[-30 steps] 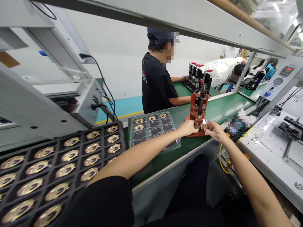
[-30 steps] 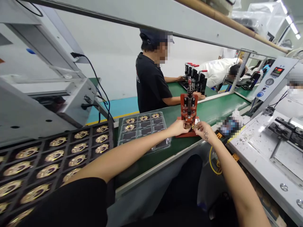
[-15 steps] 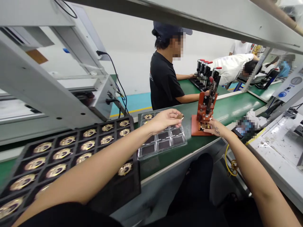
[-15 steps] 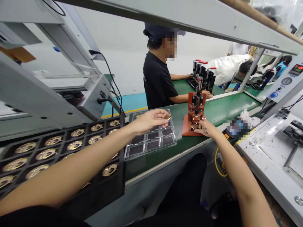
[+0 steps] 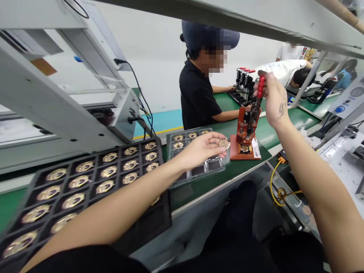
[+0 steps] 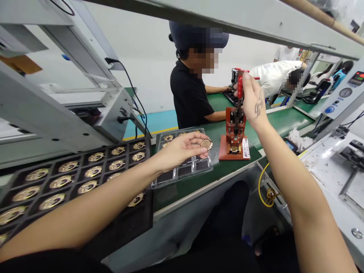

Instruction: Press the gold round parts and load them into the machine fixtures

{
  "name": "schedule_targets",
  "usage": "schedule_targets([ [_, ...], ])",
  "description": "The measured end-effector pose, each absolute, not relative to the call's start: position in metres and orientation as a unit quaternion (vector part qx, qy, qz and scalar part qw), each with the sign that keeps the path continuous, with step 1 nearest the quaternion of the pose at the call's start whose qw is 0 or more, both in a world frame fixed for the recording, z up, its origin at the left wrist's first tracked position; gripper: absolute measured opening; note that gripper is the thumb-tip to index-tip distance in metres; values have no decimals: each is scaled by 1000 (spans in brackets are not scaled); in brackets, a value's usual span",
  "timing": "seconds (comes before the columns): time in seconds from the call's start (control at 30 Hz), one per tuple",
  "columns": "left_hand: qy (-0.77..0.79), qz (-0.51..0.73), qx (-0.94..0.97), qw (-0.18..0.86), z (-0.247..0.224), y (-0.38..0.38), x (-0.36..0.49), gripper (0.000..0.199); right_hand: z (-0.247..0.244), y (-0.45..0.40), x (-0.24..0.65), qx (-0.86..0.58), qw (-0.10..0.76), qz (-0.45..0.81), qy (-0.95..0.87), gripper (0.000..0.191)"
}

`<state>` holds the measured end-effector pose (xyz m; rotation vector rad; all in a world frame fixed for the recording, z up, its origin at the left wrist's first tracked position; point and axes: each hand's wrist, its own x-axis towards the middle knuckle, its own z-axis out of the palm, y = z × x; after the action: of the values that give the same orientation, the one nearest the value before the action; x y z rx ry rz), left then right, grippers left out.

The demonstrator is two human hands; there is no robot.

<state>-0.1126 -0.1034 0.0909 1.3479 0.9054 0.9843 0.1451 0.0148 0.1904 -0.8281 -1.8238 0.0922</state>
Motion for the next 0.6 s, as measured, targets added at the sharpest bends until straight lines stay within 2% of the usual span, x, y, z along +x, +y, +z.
schedule_targets([
  [0.07,392,424,581,573,91,-109,-118,59,174,-30,145,-344,577,39,-740,65],
  [0.13,395,423,584,569,92,-113,-123,56,151,-61,152,-344,588,15,-732,56],
  [0.3,374,415,595,578,97,-121,-111,51,106,-76,169,-316,545,0,-777,43],
  [0.5,325,396,598,617,101,-142,-77,51,99,-115,170,-368,527,38,-765,35],
  [0.6,314,384,613,615,105,-156,-67,49,92,-150,170,-432,540,144,-708,30],
])
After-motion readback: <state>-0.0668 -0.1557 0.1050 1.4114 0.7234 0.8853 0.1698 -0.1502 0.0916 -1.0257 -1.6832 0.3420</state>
